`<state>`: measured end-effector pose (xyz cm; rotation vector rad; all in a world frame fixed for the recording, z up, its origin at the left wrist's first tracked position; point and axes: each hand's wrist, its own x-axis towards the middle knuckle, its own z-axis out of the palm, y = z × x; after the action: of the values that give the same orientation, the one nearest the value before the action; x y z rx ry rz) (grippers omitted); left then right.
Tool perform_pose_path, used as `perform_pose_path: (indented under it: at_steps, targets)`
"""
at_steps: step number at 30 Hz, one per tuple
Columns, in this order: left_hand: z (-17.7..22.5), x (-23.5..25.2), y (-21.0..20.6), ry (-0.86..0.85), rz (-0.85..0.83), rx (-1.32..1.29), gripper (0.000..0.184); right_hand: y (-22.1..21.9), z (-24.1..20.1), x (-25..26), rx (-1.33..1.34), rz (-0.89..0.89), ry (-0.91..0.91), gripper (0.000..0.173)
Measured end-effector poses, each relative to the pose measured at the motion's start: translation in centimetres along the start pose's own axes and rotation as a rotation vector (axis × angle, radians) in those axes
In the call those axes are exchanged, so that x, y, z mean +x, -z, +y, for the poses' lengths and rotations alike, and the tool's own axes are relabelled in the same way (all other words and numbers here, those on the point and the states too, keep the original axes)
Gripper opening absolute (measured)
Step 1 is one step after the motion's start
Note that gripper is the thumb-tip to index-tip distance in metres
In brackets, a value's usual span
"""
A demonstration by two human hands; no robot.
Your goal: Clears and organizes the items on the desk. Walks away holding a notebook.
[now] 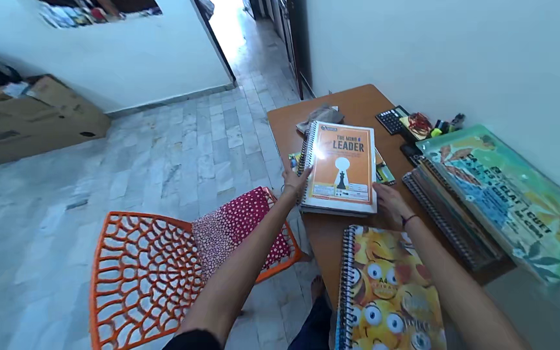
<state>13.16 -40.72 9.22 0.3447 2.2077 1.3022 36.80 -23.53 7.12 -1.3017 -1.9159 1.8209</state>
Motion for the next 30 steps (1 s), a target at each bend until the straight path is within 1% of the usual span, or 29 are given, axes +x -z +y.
perform_pose_path:
  at_steps: [1,2,4,6,7,8,10,11,13,14,16,18,20,22,24,26,30]
  targets:
    - [-1.5,-2.1,0.2,-0.014,0.028,-0.089,0.077,1.7,0.7,-1.9,-0.046,0.034,0.027,0.055]
    - [-3.6,-4.5,0.4,0.012,0.028,-0.158,0.070,3.7,1.9,-4.0,-0.091,0.093,0.038,0.055]
    - [-7.6,-10.4,0.4,0.156,-0.048,-0.192,0.056,7.6,5.7,-8.6,-0.152,0.271,0.019,0.053]
    - [-10.4,-17.0,-0.7,0.323,-0.176,-0.142,0.050,10.7,10.8,-13.5,-0.197,0.401,-0.092,0.057]
    - [-11.2,-20.2,-1.5,0.401,-0.257,-0.140,0.051,11.6,13.2,-15.9,-0.198,0.406,-0.181,0.061]
    - [-11.9,-23.1,-2.4,0.471,-0.334,-0.140,0.055,11.9,15.4,-18.3,-0.178,0.372,-0.279,0.066]
    - [-13.1,-27.5,-4.3,0.548,-0.422,-0.130,0.065,10.9,18.4,-22.8,-0.074,0.232,-0.450,0.069]
    - [-13.6,-28.9,-5.2,0.550,-0.434,-0.113,0.072,9.7,18.9,-24.6,0.006,0.140,-0.511,0.066]
    - [-13.8,-30.2,-6.3,0.525,-0.394,-0.067,0.082,6.4,19.3,-27.2,0.132,0.009,-0.513,0.054]
    - [-13.5,-30.4,-6.6,0.519,-0.378,-0.044,0.084,5.0,19.2,-27.8,0.171,0.001,-0.494,0.048]
    - [-12.5,-30.6,-6.5,0.502,-0.372,0.012,0.086,3.7,18.2,-28.4,0.189,0.010,-0.492,0.045]
    - [-11.2,-30.5,-6.3,0.488,-0.364,0.045,0.080,4.1,17.5,-28.7,0.191,-0.022,-0.479,0.043]
    - [-10.0,-30.2,-5.9,0.515,-0.407,0.057,0.074,4.9,17.4,-28.6,0.229,-0.082,-0.443,0.041]
    - [-10.1,-29.8,-6.1,0.541,-0.449,0.016,0.070,5.8,17.8,-28.0,0.328,-0.122,-0.449,0.037]
    - [-11.4,-30.0,-6.8,0.546,-0.469,-0.120,0.061,6.3,18.6,-27.1,0.420,-0.129,-0.491,0.033]
    - [-12.1,-30.7,-7.2,0.550,-0.490,-0.267,0.056,6.8,19.1,-26.5,0.425,-0.123,-0.510,0.029]
    - [-11.8,-32.8,-7.2,0.517,-0.494,-0.432,0.045,8.4,18.3,-26.6,0.469,-0.218,-0.407,0.022]
